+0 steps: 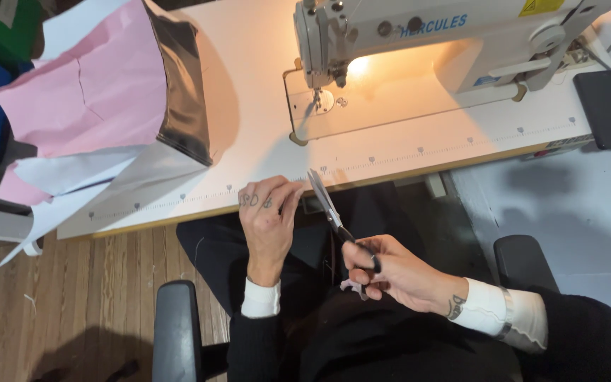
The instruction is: Sewing pieces of pink and black leather material together using an industrial sewing machine to construct a bag.
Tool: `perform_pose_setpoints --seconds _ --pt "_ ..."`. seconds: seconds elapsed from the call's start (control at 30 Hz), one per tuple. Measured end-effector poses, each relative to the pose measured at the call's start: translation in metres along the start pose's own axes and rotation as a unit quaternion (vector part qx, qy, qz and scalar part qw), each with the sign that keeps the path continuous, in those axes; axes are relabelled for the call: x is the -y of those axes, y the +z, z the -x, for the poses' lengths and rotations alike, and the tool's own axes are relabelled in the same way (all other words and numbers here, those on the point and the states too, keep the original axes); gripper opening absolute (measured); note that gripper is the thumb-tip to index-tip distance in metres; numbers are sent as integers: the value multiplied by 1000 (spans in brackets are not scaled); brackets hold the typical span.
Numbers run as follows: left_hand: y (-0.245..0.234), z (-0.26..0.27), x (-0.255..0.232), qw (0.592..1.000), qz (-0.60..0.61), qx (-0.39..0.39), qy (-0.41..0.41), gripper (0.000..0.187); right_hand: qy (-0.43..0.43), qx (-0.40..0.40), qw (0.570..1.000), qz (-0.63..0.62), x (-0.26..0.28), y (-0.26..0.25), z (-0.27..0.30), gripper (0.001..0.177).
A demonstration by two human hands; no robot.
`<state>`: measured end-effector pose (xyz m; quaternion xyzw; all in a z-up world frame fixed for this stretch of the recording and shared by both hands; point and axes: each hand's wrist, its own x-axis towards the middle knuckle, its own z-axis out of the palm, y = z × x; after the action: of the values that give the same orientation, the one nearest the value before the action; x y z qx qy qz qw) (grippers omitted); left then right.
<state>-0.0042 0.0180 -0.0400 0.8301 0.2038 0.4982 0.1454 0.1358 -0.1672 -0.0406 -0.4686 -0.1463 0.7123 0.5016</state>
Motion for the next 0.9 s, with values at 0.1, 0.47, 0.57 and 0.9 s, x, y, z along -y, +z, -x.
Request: perform_pose_setpoints --seconds 0.1,0.47,0.57,0.9 --pt "2 1 -3 1000 10 -4 -4 15 -38 -31 998 44 2 -4 2 39" --pt "3 11 3 998 37 -20 -56 15 -157 -234 901 331 107 -101 28 32" --pt "8 11 1 992 90 -34 -85 15 -164 -391 634 646 135 -114 -7 32" --pt "18 7 3 987 136 -2 -82 17 -294 -332 506 740 215 -183 -151 19"
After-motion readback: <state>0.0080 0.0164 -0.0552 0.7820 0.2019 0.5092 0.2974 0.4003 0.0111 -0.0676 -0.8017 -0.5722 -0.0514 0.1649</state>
